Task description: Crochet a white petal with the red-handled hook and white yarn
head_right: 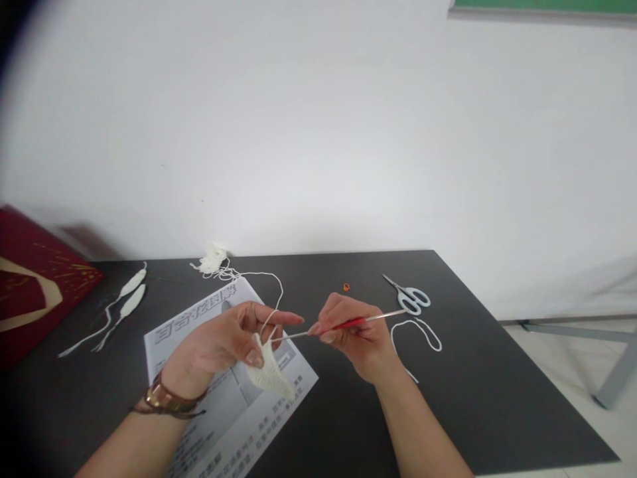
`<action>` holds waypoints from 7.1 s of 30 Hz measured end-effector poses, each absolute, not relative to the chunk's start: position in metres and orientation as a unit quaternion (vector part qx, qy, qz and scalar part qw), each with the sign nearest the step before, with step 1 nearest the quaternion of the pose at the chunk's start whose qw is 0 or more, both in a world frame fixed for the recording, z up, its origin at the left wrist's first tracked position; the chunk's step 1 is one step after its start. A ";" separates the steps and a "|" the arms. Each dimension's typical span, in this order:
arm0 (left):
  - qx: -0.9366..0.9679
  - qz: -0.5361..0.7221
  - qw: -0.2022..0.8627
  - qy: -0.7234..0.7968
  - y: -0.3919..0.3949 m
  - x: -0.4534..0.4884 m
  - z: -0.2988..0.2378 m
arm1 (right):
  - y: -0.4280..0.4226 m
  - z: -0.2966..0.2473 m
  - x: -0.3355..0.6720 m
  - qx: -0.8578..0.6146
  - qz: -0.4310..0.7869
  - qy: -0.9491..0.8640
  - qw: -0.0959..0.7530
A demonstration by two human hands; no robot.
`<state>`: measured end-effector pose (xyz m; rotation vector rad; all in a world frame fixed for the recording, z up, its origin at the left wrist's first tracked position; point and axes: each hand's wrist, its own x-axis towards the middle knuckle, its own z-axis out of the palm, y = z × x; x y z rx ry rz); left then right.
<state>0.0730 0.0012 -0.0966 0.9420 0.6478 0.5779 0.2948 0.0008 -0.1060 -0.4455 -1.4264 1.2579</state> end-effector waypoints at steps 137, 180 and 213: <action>0.735 0.199 0.493 0.420 0.030 0.042 -0.049 | 0.021 -0.110 0.248 -0.363 0.513 -0.586 0.510; 0.584 0.304 0.719 0.222 0.033 0.037 -0.079 | 0.026 -0.117 0.259 -0.285 0.684 -0.387 0.548; 0.569 0.356 0.652 0.352 0.043 0.066 -0.062 | 0.020 -0.135 0.244 -0.347 0.538 -0.443 0.627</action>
